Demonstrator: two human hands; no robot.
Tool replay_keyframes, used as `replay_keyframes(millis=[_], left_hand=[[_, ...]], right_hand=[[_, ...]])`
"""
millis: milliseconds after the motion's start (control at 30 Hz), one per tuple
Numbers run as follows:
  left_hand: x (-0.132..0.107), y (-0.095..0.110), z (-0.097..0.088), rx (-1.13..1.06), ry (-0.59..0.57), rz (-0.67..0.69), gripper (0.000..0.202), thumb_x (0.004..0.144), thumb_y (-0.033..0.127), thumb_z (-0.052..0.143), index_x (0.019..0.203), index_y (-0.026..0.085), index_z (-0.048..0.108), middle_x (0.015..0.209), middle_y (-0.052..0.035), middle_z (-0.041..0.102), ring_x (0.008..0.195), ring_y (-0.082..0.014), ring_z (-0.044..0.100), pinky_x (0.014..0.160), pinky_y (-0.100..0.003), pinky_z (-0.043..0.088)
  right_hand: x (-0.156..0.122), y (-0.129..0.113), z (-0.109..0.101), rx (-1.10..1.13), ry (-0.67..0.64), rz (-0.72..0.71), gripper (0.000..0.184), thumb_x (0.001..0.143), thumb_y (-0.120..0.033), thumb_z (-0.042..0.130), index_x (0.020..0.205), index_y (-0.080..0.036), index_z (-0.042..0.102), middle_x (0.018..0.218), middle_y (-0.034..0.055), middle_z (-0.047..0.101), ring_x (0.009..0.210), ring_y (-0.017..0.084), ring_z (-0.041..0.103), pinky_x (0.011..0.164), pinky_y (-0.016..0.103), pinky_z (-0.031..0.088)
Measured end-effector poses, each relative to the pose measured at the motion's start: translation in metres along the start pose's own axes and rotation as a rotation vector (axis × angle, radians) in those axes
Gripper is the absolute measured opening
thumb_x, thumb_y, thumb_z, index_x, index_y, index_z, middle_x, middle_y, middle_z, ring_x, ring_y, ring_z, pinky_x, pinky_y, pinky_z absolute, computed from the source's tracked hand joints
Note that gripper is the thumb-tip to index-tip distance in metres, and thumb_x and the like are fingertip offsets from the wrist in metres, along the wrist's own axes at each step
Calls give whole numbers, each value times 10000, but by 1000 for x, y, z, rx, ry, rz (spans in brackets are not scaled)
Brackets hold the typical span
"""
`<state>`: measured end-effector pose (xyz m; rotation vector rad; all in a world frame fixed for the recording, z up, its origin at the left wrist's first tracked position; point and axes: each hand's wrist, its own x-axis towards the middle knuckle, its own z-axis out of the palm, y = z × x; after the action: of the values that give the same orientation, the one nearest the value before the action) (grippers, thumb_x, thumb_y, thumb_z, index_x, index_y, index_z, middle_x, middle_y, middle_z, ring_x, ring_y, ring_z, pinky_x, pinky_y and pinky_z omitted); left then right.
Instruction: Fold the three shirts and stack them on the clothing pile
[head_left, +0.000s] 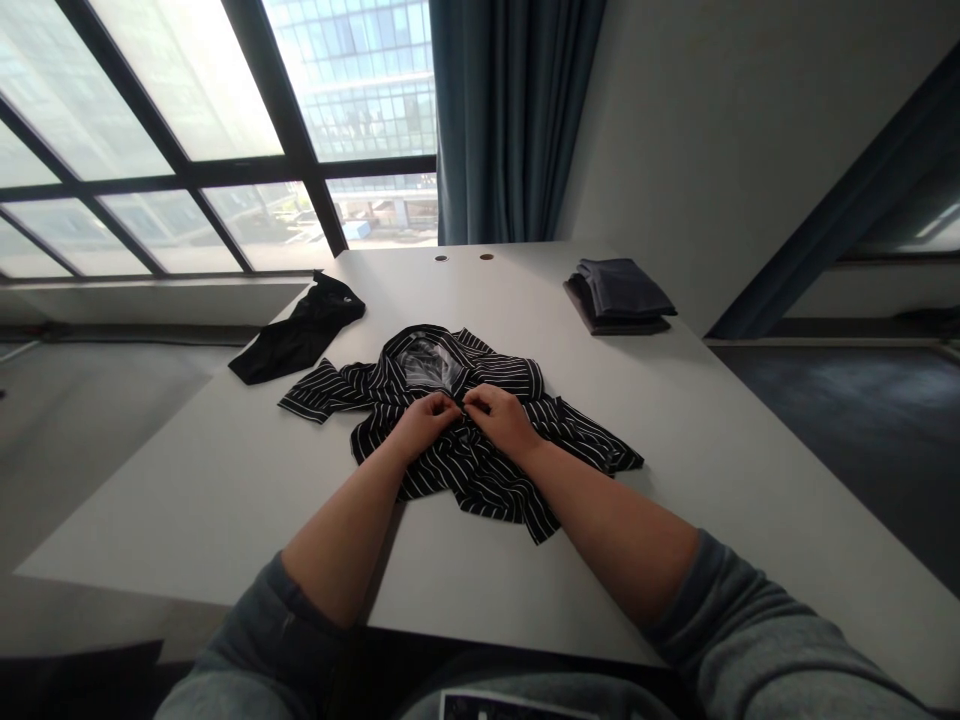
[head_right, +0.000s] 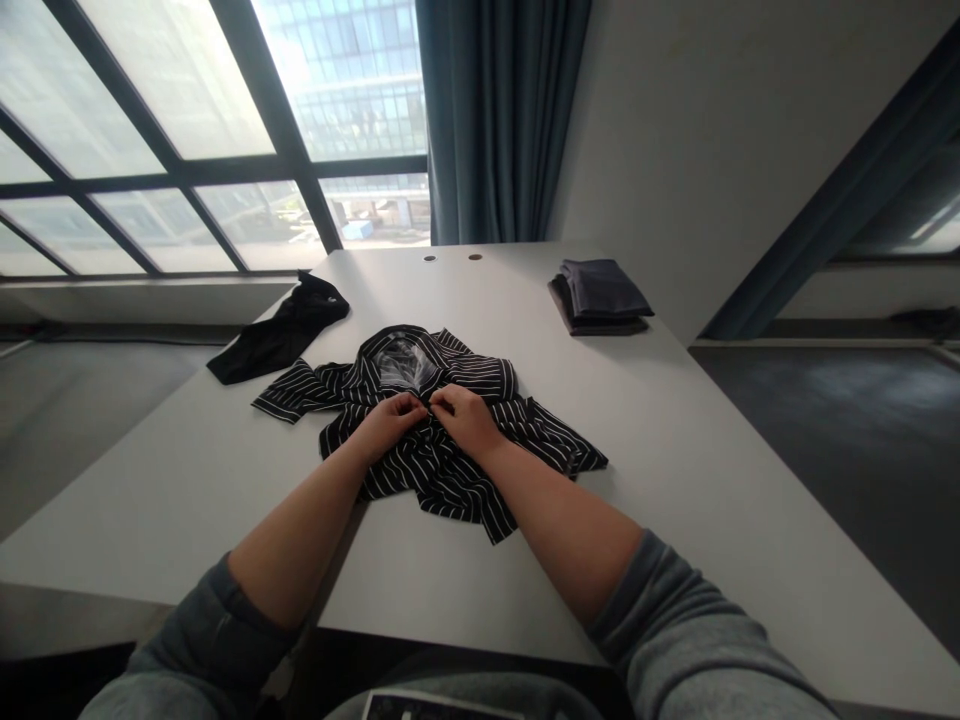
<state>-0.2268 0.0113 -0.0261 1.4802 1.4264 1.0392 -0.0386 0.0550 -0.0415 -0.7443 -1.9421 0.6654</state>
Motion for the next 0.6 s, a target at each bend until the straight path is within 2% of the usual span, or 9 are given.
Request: replay_keyframes(millis=[167, 400, 600], left_hand=[[-1, 6, 8, 19, 68, 113, 201, 794, 379, 707, 812, 197, 623, 803, 5, 656, 763, -163, 582, 756, -288, 468], [-6, 13, 4, 260, 93, 170, 101, 829, 301, 643, 782, 213, 656, 787, 3, 682, 771, -187, 607, 762, -302, 448], [-9, 19, 3, 287, 101, 179, 217, 914, 379, 584, 839, 207, 693, 848, -17, 725, 817, -205, 640, 787, -312, 452]], right_hand=[[0, 3, 2, 4, 32, 24, 103, 872, -139, 634, 870, -223, 693, 856, 21, 709, 787, 186, 648, 770, 320, 521], [-1, 1, 1, -32, 24, 13, 127, 859, -115, 628, 876, -227, 685, 845, 15, 691, 777, 185, 640, 744, 311, 512], [-1, -2, -1, -77, 30, -15, 138, 840, -93, 633, 856, -223, 676, 830, 13, 678, 772, 183, 633, 754, 307, 505]])
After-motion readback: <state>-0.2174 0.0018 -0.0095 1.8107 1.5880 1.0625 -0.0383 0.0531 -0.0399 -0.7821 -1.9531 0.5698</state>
